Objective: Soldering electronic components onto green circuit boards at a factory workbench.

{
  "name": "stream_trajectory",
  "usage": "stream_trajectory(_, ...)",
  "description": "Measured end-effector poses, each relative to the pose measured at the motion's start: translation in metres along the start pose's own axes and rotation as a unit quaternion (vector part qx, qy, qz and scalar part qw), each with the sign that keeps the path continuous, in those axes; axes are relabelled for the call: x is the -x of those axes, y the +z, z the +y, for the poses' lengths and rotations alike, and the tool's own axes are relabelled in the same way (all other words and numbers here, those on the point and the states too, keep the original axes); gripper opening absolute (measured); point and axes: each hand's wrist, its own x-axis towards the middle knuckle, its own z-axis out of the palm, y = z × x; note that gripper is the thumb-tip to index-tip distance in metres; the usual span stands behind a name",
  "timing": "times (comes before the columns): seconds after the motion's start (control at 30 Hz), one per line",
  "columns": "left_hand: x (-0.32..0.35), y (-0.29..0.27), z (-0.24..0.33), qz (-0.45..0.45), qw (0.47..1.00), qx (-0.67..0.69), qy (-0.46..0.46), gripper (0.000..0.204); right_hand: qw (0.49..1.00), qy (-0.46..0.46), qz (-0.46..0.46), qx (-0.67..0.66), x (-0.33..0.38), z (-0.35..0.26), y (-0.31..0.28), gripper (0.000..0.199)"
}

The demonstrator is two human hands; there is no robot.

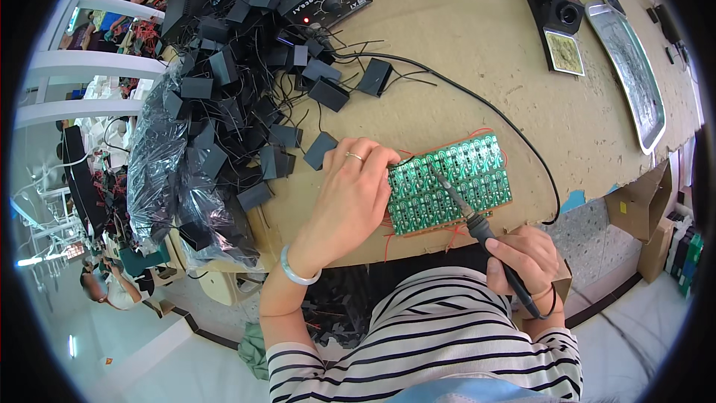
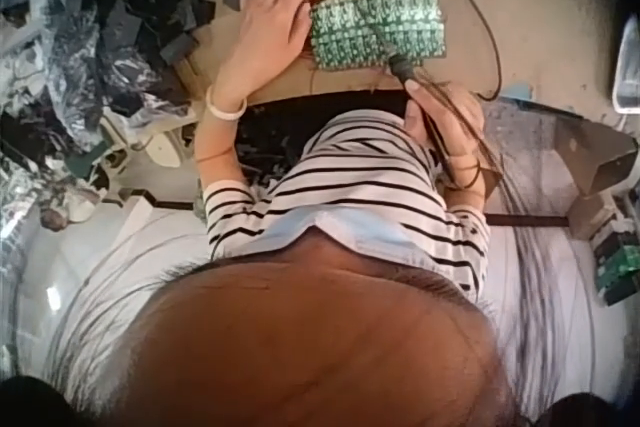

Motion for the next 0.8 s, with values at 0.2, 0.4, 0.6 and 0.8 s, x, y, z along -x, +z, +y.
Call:
stream_trajectory(0.2,-0.006,0.002,0.005,-0.018,1.0,-0.005,0.007,0.012,1.0,0.018,-0.009,0.001,0.006,-0.005,-0.005,0.026)
stream_trajectory(0.4,0.0,-0.006,0.001,0.042,0.999,0.016,0.027,0.011,1.0,0.015,-0.002,-0.019,0.009,-0.005,-0.003,0.025)
stream_trajectory(0.6,0.012,-0.013,0.001,-0.002,0.993,-0.042,0.11,0.012,0.999,0.003,-0.035,-0.027,0.006,-0.007,0.005,0.028)
stream_trajectory(0.8,0.015,-0.01,-0.002,-0.009,0.992,-0.059,0.108,0.015,0.998,0.003,-0.046,-0.03,0.007,-0.005,0.013,0.028)
